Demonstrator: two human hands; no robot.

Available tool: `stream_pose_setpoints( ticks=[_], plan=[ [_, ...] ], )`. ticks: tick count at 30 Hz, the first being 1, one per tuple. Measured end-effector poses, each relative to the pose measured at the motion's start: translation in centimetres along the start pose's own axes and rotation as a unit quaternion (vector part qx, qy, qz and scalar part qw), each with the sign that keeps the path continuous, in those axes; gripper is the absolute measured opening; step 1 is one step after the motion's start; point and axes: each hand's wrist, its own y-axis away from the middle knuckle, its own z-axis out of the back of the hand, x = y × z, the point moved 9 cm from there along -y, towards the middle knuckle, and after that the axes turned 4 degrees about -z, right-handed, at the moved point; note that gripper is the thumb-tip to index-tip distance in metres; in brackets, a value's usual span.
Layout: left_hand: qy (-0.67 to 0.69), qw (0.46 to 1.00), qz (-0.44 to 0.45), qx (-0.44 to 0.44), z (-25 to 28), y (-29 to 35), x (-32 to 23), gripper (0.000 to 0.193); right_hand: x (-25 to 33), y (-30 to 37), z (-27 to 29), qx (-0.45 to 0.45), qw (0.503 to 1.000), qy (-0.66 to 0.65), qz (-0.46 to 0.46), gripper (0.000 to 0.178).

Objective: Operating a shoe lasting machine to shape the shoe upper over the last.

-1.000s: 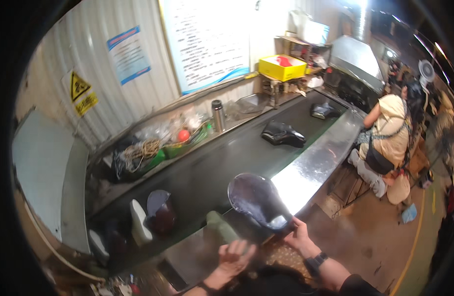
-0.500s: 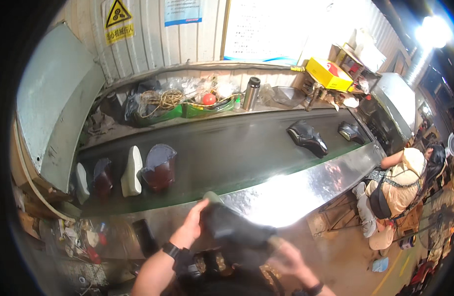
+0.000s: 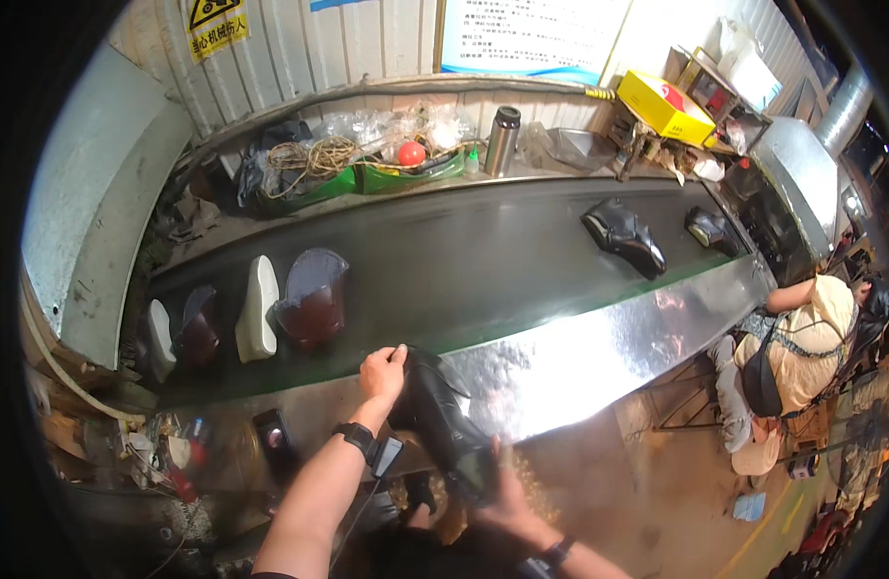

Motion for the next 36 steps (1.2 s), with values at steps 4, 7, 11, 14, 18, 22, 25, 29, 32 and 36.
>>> stream_pose_setpoints(
  ticks=[4,7,11,14,18,22,25,29,32,36],
  plan=[
    [0.169,0.945,0.248,0.129,0.0,3.6,6.9,0.040,-0.6,1.0,2.8,0.041,0.999,0.011,0.022,0.110],
    [0.199,0.939,0.242,0.140,0.3,4.5,5.8,0.047,-0.8,1.8,2.6,0.115,0.990,0.001,0.081,0.079],
    [0.000,0.985,0.151,0.084,0.3,5.6,0.7,0.071,-4.6,2.9,-0.8,0.259,0.956,-0.119,-0.072,0.091],
    [-0.073,0.984,0.148,0.062,0.7,5.9,-0.8,0.068,-3.5,2.4,0.1,0.194,0.978,-0.027,0.072,0.090],
    [-0.021,0.985,0.167,0.035,1.4,5.7,0.4,0.050,-3.4,1.4,0.7,0.163,0.984,-0.041,0.056,0.084],
    [0.160,0.968,0.193,-0.005,2.8,6.9,2.0,0.028,-0.8,0.3,1.5,0.146,0.986,-0.067,0.044,0.079],
    [0.237,0.945,0.220,-0.038,6.4,8.8,2.6,0.022,3.1,-0.9,2.3,0.187,0.973,-0.095,0.096,0.079],
    [0.324,0.926,0.151,-0.121,14.7,12.1,0.9,0.019,4.4,-5.7,-0.3,0.324,0.896,-0.288,-0.099,0.088],
    [0.335,0.923,0.094,-0.165,21.2,15.8,-0.5,0.021,6.2,-6.8,-8.0,0.454,0.765,-0.335,-0.310,0.098],
    [0.284,0.911,0.061,-0.291,31.5,24.9,-0.2,0.038,13.0,-3.3,-13.4,0.515,0.795,-0.191,-0.256,0.084]
  ],
)
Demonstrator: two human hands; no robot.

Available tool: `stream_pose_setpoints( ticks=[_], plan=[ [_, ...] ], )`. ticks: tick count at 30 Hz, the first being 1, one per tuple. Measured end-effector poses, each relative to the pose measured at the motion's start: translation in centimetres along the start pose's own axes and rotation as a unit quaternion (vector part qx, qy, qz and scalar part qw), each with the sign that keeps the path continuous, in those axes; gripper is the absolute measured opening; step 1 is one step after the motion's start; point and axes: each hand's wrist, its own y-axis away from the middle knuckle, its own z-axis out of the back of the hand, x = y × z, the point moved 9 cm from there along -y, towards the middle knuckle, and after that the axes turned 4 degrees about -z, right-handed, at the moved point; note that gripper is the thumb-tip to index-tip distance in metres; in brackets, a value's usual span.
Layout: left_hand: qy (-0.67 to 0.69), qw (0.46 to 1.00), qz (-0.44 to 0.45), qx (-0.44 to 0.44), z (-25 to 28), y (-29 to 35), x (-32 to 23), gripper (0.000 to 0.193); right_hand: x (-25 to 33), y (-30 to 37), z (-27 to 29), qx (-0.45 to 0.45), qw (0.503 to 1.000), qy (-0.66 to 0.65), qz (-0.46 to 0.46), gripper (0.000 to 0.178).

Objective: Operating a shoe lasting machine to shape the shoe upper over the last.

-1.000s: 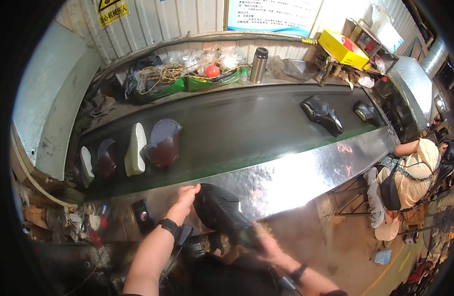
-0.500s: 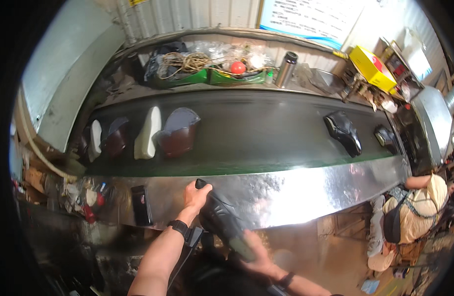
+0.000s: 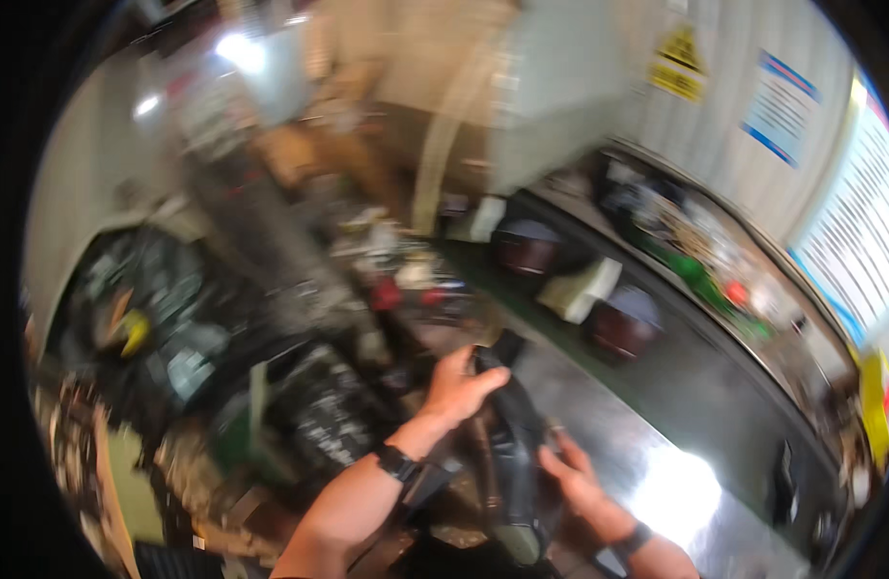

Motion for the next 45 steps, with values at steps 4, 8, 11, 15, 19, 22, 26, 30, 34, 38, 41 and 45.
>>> stream_pose_setpoints(
  ticks=[4,8,11,15,19,22,26,30,34,38,41,45],
  plan=[
    [-0.137,0.979,0.039,-0.145,15.7,5.6,-3.6,0.050,4.4,0.7,-14.0,0.135,0.973,0.013,0.184,0.059],
    [-0.146,0.945,0.055,-0.289,29.7,13.0,-5.7,0.035,2.2,0.0,-25.8,0.164,0.975,0.054,0.140,0.047],
    [-0.180,0.903,0.072,-0.383,38.6,18.3,-7.1,0.049,1.6,0.1,-35.0,0.236,0.952,-0.043,0.191,0.036],
    [0.118,0.914,0.015,-0.387,46.1,24.1,-7.1,0.043,0.1,0.3,-43.6,0.277,0.946,0.006,0.168,0.025],
    [0.115,0.858,-0.043,-0.498,49.3,31.3,-6.7,0.042,-0.9,1.8,-50.1,0.308,0.946,-0.020,0.100,0.020],
    [0.199,0.803,-0.036,-0.561,48.6,34.9,-4.7,0.048,-0.8,2.9,-53.0,0.284,0.956,-0.036,0.066,0.021],
    [0.403,0.764,0.027,-0.504,46.5,34.4,-2.6,0.042,0.2,2.6,-57.6,0.300,0.952,-0.039,0.046,0.029],
    [0.396,0.777,-0.014,-0.489,48.6,32.7,-3.9,0.038,0.2,0.4,-60.1,0.250,0.968,-0.036,-0.001,0.032],
    [0.448,0.750,-0.006,-0.486,50.5,30.8,-2.2,0.037,1.2,-0.6,-62.2,0.295,0.948,-0.116,-0.026,0.032],
    [0.421,0.759,0.045,-0.494,51.9,30.3,0.5,0.037,0.9,-2.5,-63.2,0.292,0.951,-0.099,-0.019,0.033],
    [0.409,0.755,0.074,-0.507,52.3,30.4,2.0,0.036,-0.2,-4.1,-64.0,0.304,0.945,-0.117,-0.020,0.035],
    [0.439,0.736,0.077,-0.509,52.4,29.8,2.7,0.034,-1.8,-5.9,-63.8,0.291,0.952,-0.088,-0.025,0.038]
  ],
)
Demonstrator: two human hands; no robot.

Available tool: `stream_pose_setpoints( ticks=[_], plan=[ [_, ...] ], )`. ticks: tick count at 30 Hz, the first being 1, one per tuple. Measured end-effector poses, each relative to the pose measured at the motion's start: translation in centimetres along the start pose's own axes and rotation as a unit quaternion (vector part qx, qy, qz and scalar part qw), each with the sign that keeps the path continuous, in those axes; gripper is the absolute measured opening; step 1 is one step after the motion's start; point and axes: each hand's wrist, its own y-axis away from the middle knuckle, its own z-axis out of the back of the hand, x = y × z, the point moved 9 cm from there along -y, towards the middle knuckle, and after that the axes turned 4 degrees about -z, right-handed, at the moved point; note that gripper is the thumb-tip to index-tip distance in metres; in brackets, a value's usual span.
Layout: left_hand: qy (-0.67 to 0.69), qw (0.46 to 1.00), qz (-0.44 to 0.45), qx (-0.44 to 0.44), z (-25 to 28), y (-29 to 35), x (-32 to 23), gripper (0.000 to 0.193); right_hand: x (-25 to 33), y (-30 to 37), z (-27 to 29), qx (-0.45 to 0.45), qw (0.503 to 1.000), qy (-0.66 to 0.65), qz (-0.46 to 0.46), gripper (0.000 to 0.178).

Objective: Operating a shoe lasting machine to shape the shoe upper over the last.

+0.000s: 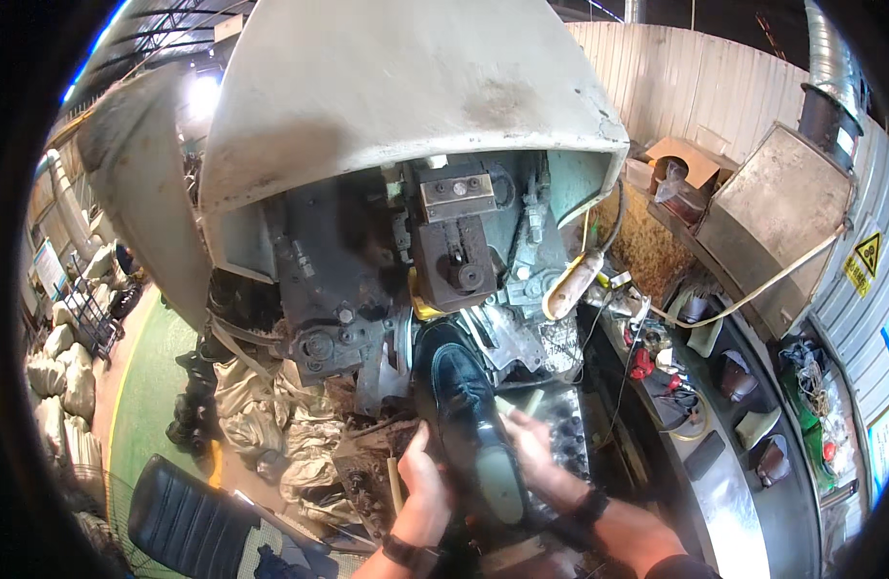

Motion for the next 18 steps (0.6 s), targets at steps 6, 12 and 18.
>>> stream_pose_setpoints(
  ticks=[6,12,18],
  plan=[
    [0.005,1.000,0.004,-0.011,-1.0,-0.2,-0.2,0.033,-0.3,-0.7,0.1,0.008,0.999,-0.036,-0.004,0.038],
    [0.036,0.999,0.004,-0.020,-0.4,-1.0,1.2,0.033,-0.3,-1.5,0.8,0.002,1.000,-0.020,-0.009,0.041],
    [0.084,0.996,0.017,0.033,-0.1,-4.2,3.3,0.042,0.0,-2.7,1.5,0.007,0.999,-0.044,0.020,0.038]
  ],
)
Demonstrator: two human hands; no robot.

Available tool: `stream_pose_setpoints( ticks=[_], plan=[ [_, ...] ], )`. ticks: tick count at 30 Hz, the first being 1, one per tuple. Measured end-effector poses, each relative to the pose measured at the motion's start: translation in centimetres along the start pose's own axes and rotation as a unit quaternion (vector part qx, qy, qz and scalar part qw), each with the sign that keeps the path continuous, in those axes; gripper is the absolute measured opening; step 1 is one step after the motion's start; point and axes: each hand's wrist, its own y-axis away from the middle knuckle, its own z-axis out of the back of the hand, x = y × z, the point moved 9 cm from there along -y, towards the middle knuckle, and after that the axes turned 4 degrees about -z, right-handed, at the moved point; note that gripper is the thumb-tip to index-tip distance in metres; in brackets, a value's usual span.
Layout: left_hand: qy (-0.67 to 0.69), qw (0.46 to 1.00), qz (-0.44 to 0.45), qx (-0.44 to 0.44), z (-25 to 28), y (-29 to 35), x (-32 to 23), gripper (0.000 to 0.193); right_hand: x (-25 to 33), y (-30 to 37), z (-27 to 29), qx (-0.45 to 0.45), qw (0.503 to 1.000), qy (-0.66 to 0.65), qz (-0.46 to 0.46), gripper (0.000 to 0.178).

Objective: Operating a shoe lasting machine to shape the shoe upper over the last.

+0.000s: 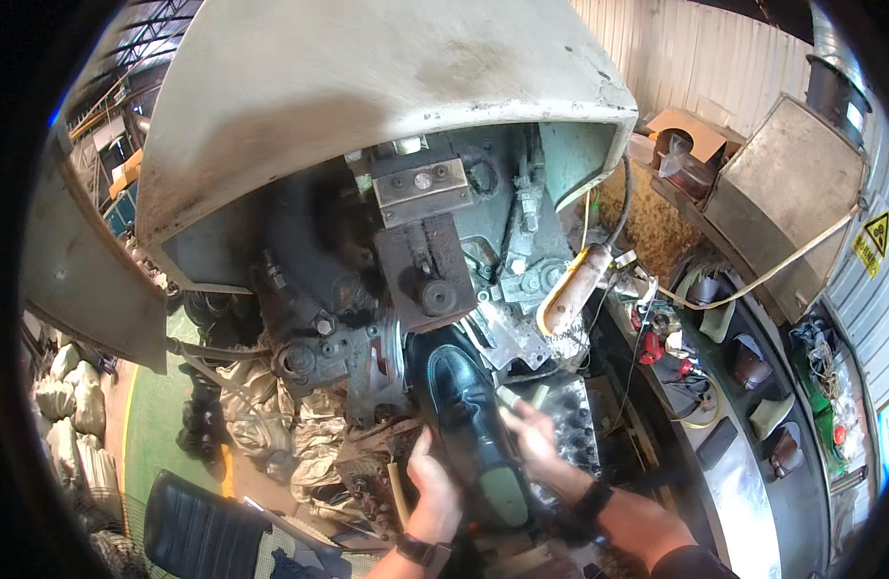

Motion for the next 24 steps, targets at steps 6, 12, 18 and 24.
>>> stream_pose_setpoints(
  ticks=[6,12,18,24],
  plan=[
    [0.038,0.998,-0.003,0.048,-1.5,0.3,0.1,0.042,0.0,-0.7,0.2,0.019,1.000,0.000,0.009,0.045],
    [-0.022,0.999,-0.026,-0.037,-0.4,0.0,0.0,0.039,-0.2,-1.6,0.7,0.013,1.000,-0.011,-0.003,0.051],
    [-0.090,0.970,-0.194,-0.118,0.7,0.1,-1.9,0.027,-0.5,-2.5,1.0,0.003,1.000,-0.025,0.010,0.058],
    [-0.055,0.980,-0.132,-0.141,0.5,-0.2,-1.4,0.033,-0.4,-2.0,1.2,-0.039,0.999,0.031,-0.013,0.063]
  ],
)
